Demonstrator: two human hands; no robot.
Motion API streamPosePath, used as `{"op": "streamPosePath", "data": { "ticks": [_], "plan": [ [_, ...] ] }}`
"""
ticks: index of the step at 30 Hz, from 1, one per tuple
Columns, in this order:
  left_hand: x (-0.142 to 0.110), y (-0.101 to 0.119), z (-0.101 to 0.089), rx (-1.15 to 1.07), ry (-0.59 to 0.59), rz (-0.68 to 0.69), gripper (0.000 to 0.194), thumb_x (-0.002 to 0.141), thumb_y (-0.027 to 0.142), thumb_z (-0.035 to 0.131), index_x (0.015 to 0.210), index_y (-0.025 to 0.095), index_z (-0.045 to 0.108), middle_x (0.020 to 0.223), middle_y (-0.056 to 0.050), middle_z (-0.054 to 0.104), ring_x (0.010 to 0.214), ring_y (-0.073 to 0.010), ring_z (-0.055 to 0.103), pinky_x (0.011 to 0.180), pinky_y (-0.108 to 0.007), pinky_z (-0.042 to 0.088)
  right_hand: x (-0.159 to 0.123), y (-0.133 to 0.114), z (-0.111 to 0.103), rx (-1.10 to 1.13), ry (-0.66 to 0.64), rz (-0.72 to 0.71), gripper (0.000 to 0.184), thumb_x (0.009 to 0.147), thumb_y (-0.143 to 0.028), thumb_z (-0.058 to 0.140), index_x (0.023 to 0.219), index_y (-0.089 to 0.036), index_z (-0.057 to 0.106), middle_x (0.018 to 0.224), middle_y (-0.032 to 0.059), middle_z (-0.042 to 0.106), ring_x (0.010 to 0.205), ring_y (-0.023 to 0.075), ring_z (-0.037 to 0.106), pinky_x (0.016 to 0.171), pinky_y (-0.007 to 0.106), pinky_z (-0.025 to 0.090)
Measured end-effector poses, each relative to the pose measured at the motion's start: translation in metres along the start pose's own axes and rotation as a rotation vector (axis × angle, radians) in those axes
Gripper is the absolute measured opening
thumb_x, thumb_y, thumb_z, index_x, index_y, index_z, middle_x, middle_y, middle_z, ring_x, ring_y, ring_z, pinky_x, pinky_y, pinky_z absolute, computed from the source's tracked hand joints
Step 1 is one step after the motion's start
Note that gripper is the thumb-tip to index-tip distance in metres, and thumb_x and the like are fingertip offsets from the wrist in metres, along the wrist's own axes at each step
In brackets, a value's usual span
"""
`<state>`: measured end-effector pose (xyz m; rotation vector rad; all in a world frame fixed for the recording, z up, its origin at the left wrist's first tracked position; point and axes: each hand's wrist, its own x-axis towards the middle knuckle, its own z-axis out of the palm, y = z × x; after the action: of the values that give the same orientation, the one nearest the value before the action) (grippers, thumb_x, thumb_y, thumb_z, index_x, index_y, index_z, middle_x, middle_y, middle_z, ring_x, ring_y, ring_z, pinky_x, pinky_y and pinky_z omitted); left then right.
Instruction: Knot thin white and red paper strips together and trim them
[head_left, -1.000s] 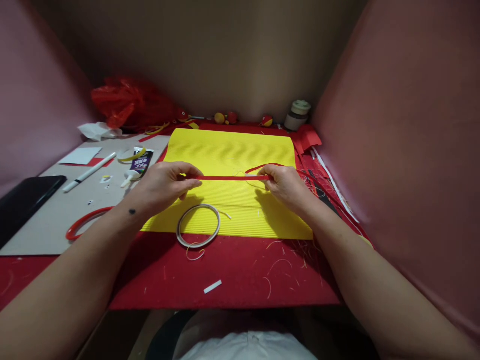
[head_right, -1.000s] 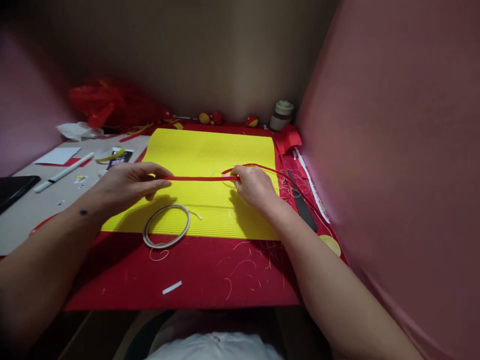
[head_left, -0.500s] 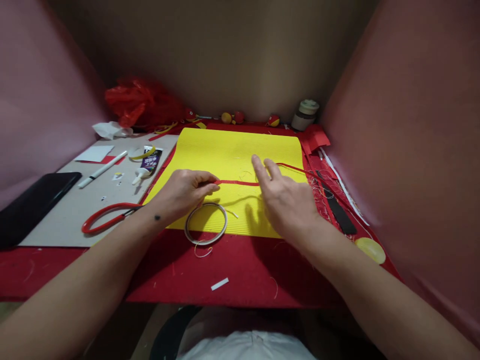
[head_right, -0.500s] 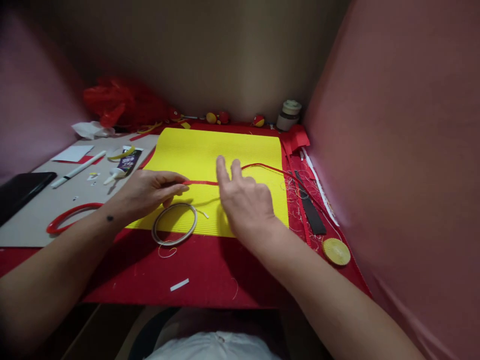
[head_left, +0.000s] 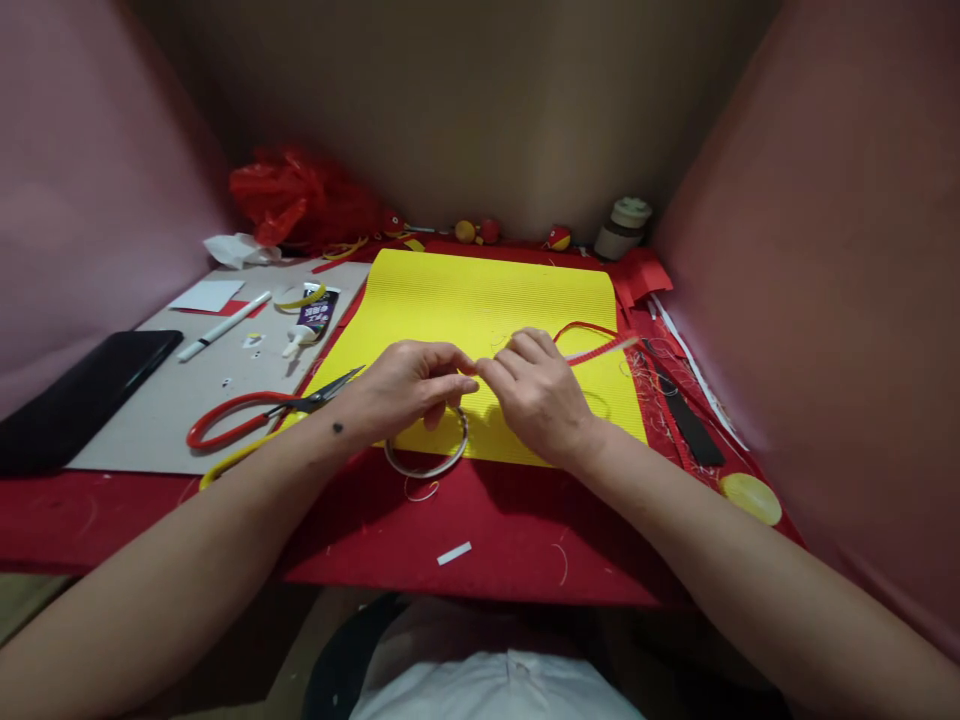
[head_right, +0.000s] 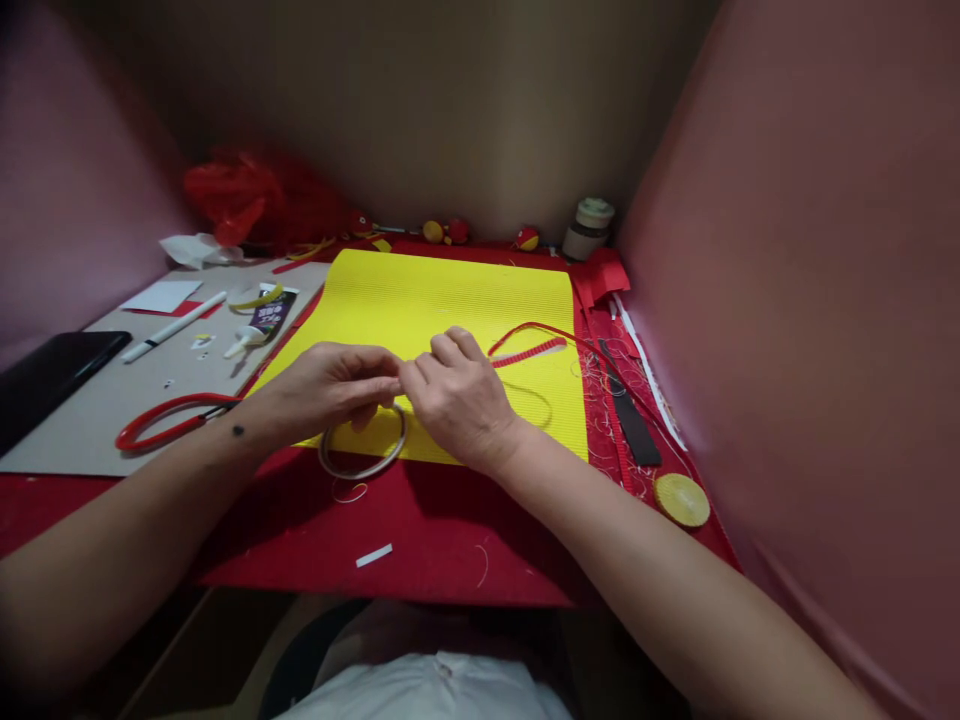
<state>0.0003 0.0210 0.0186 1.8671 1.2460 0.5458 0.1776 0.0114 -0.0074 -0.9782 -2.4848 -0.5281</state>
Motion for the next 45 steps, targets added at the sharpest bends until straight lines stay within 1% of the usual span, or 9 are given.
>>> {"op": "streamPosePath", "data": {
  "ticks": [6, 11, 17, 22, 25, 29, 34, 38, 45],
  "plan": [
    [0.003, -0.008, -0.004, 0.132, 0.152, 0.096, 0.019, 0.075, 0.032, 0.064, 0.083, 0.016, 0.067, 0.071, -0.002, 0.067, 0.061, -0.0109, 0.058, 0.058, -0.022, 0.044, -0.008, 0.019, 0.001, 0.158, -0.002, 0.309, 0.029, 0.093, -0.013, 0.034, 0.091, -0.011, 0.063, 0.082, 0.0116, 0.065, 0.072, 0.0181, 0.053, 0.065, 0.031, 0.036],
    [0.001, -0.003, 0.002, 0.327, 0.048, 0.241, 0.01, 0.078, 0.023, 0.06, 0.079, 0.016, 0.067, 0.079, -0.003, 0.066, 0.073, -0.012, 0.058, 0.07, -0.023, 0.043, -0.011, 0.027, -0.004, 0.443, 0.011, 0.524, 0.02, 0.089, -0.027, 0.05, 0.081, -0.014, 0.064, 0.068, 0.0039, 0.063, 0.059, 0.0119, 0.05, 0.06, 0.027, 0.034],
    [0.008, -0.011, 0.01, 0.571, -0.089, 0.355, 0.013, 0.081, 0.026, 0.058, 0.082, 0.016, 0.067, 0.086, -0.006, 0.063, 0.078, -0.0145, 0.056, 0.07, -0.025, 0.04, -0.011, 0.03, -0.003, 0.725, -0.034, 0.648, 0.02, 0.082, -0.027, 0.058, 0.07, -0.013, 0.066, 0.056, 0.0003, 0.057, 0.052, 0.0094, 0.043, 0.056, 0.026, 0.033],
    [0.017, -0.029, 0.02, 0.797, -0.045, 0.459, 0.021, 0.087, 0.022, 0.047, 0.075, 0.017, 0.064, 0.078, -0.006, 0.061, 0.074, -0.016, 0.051, 0.067, -0.027, 0.037, -0.009, 0.033, -0.007, 0.852, -0.172, 0.742, 0.021, 0.08, -0.028, 0.059, 0.068, -0.013, 0.067, 0.049, -0.0015, 0.052, 0.051, 0.009, 0.043, 0.062, 0.029, 0.037],
    [0.017, -0.029, 0.02, 0.793, -0.014, 0.455, 0.019, 0.085, 0.02, 0.047, 0.073, 0.016, 0.061, 0.076, -0.005, 0.061, 0.075, -0.016, 0.052, 0.068, -0.027, 0.039, -0.008, 0.034, -0.007, 0.896, -0.204, 0.787, 0.02, 0.079, -0.028, 0.059, 0.069, -0.013, 0.067, 0.049, -0.0017, 0.051, 0.049, 0.0086, 0.042, 0.06, 0.029, 0.036],
    [0.01, -0.017, 0.013, 0.62, 0.053, 0.322, 0.011, 0.082, 0.021, 0.05, 0.082, 0.015, 0.059, 0.08, -0.005, 0.064, 0.072, -0.0139, 0.056, 0.066, -0.025, 0.041, -0.01, 0.034, -0.002, 0.961, -0.221, 0.814, 0.021, 0.077, -0.03, 0.059, 0.07, -0.013, 0.067, 0.051, -0.0006, 0.051, 0.048, 0.0092, 0.041, 0.05, 0.027, 0.032],
    [0.004, -0.008, 0.012, 0.419, 0.188, 0.244, 0.007, 0.08, 0.022, 0.052, 0.081, 0.016, 0.056, 0.075, -0.001, 0.065, 0.067, -0.0104, 0.057, 0.064, -0.022, 0.042, -0.012, 0.03, 0.001, 0.941, -0.231, 0.718, 0.023, 0.078, -0.021, 0.055, 0.097, -0.017, 0.066, 0.053, -0.0021, 0.055, 0.048, 0.0101, 0.045, 0.048, 0.025, 0.033],
    [0.003, -0.01, 0.018, 0.398, 0.27, 0.265, 0.006, 0.08, 0.022, 0.052, 0.081, 0.017, 0.055, 0.073, 0.0, 0.063, 0.064, -0.0095, 0.056, 0.063, -0.021, 0.043, -0.013, 0.027, 0.0, 0.99, -0.296, 0.661, 0.024, 0.078, -0.02, 0.052, 0.099, -0.019, 0.065, 0.051, -0.0027, 0.057, 0.047, 0.0103, 0.045, 0.048, 0.025, 0.034],
    [0.002, -0.008, 0.02, 0.384, 0.196, 0.331, 0.009, 0.08, 0.024, 0.054, 0.081, 0.016, 0.057, 0.074, -0.001, 0.064, 0.066, -0.0097, 0.056, 0.064, -0.021, 0.043, -0.01, 0.028, -0.001, 1.07, -0.29, 0.682, 0.022, 0.08, -0.023, 0.054, 0.098, -0.02, 0.066, 0.055, -0.0006, 0.063, 0.049, 0.0108, 0.046, 0.047, 0.023, 0.033]
  ]
}}
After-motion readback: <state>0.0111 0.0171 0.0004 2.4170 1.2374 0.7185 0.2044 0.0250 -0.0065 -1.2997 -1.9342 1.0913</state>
